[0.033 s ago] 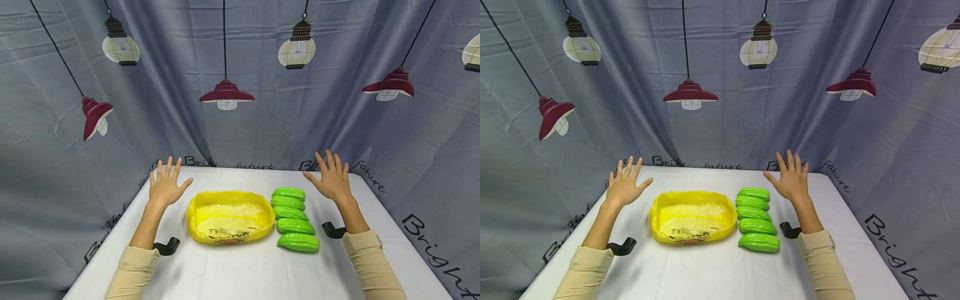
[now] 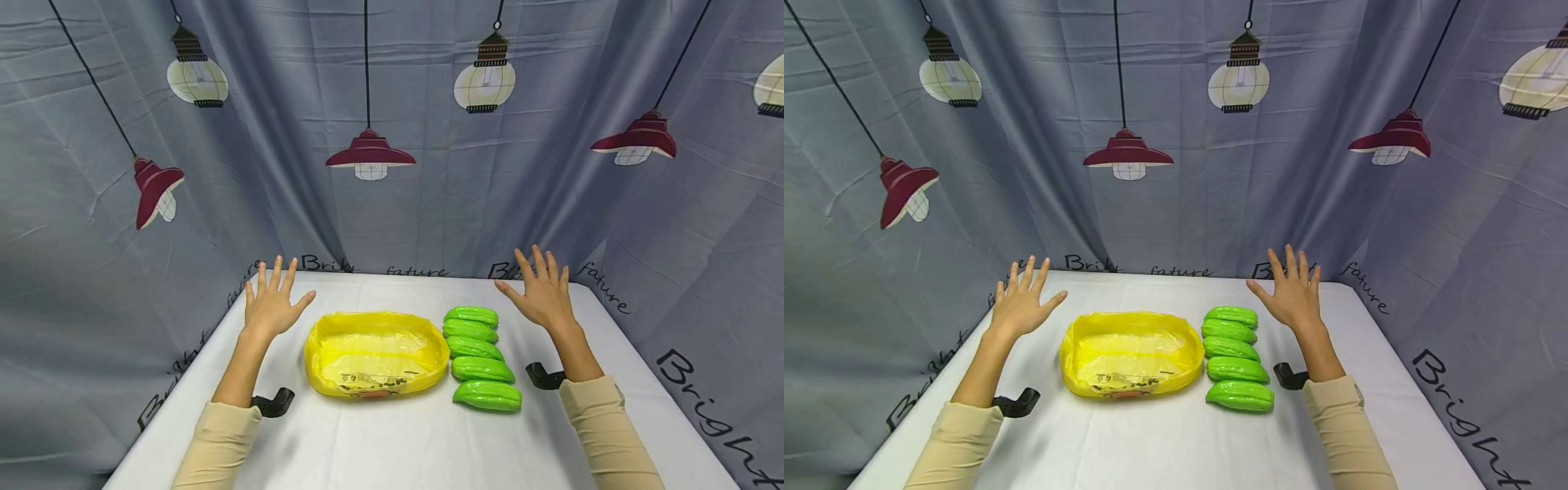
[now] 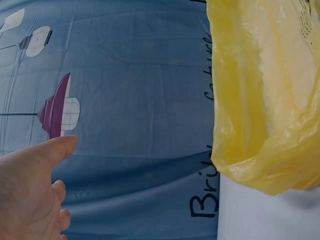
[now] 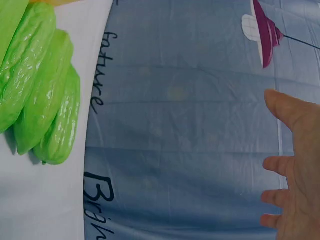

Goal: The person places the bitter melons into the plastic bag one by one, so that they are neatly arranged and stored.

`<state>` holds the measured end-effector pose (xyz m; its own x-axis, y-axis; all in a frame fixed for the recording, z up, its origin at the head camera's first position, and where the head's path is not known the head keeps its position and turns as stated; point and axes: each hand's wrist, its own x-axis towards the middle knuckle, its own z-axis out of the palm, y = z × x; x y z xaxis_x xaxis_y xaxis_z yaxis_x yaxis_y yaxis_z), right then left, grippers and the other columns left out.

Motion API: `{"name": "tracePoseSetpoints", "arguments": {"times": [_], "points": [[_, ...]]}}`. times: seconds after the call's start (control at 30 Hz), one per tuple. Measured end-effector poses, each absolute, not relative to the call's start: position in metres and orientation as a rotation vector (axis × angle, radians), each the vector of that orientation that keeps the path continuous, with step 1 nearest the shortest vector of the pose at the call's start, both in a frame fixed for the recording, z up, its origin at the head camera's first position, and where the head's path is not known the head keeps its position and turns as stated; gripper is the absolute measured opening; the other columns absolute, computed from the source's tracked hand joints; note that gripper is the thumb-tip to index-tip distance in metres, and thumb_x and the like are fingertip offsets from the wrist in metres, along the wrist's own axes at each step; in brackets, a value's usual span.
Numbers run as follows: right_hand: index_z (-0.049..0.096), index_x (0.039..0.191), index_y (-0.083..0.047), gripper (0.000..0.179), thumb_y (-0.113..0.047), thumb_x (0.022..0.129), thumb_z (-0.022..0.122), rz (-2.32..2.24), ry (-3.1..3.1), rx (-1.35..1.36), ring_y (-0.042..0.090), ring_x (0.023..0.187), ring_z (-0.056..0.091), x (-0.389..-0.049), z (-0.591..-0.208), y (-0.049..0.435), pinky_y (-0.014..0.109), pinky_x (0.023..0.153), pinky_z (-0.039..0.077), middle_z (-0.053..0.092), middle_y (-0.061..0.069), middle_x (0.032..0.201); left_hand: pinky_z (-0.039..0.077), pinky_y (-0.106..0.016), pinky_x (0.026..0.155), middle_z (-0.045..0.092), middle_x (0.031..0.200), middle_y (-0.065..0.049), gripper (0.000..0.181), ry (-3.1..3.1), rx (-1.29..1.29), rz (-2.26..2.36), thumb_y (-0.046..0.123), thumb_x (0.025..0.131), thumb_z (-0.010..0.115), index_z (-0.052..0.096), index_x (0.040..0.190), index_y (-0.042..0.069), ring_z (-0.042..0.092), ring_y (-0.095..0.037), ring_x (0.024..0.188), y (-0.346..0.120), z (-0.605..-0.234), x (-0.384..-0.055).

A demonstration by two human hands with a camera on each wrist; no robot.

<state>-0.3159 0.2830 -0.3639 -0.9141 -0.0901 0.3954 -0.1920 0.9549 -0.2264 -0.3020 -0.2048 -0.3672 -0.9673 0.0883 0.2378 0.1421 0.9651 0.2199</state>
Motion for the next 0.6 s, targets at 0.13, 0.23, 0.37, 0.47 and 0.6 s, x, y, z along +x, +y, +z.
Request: {"name": "tracePoseSetpoints", "arguments": {"times": [0.13,0.23,0.37,0.47,0.6], "points": [[0.017,0.149,-0.013,0.082,-0.059,0.088,0.046,0.392,-2.703,0.233,0.043,0.136,-0.003,-0.312,-0.364,0.282,0.065,0.101,-0.005,0.006,0.023,0.151,-0.008,-0.063,0.102,-0.011,0.152,-0.013,0.078,-2.87,-0.184,-0.38,0.055,0.092,0.04,0.002,0.15,0.02,-0.021,-0.035,0.134,-0.203,-0.369,-0.301],[0.02,0.148,-0.011,0.078,-0.055,0.089,0.047,0.457,-2.66,0.276,0.045,0.135,0.003,-0.303,-0.363,0.283,0.066,0.102,-0.001,0.012,0.025,0.149,-0.003,-0.064,0.103,-0.007,0.152,-0.017,0.077,-2.818,-0.191,-0.428,0.049,0.092,0.046,0.005,0.15,0.019,-0.016,-0.037,0.135,-0.201,-0.372,-0.299],[0.027,0.145,-0.007,0.071,-0.046,0.091,0.052,0.598,-2.555,0.292,0.048,0.129,0.02,-0.285,-0.362,0.284,0.065,0.1,0.012,0.026,0.027,0.143,0.005,-0.062,0.104,0.0,0.151,-0.022,0.075,-2.699,-0.184,-0.548,0.042,0.092,0.051,0.012,0.15,0.016,-0.007,-0.041,0.136,-0.197,-0.375,-0.293],[0.036,0.14,-0.005,0.063,-0.039,0.091,0.056,0.698,-2.456,0.248,0.046,0.12,0.034,-0.273,-0.367,0.282,0.062,0.094,0.025,0.04,0.025,0.135,0.013,-0.062,0.104,0.008,0.15,-0.023,0.072,-2.584,-0.174,-0.671,0.036,0.091,0.055,0.018,0.149,0.015,0.005,-0.043,0.136,-0.194,-0.381,-0.287],[0.047,0.132,-0.006,0.051,-0.03,0.089,0.061,0.812,-2.341,0.208,0.041,0.11,0.046,-0.258,-0.38,0.28,0.06,0.087,0.034,0.053,0.019,0.124,0.026,-0.061,0.099,0.02,0.147,-0.022,0.064,-2.429,-0.184,-0.814,0.027,0.091,0.057,0.027,0.146,0.012,0.022,-0.044,0.131,-0.192,-0.397,-0.283]]}}
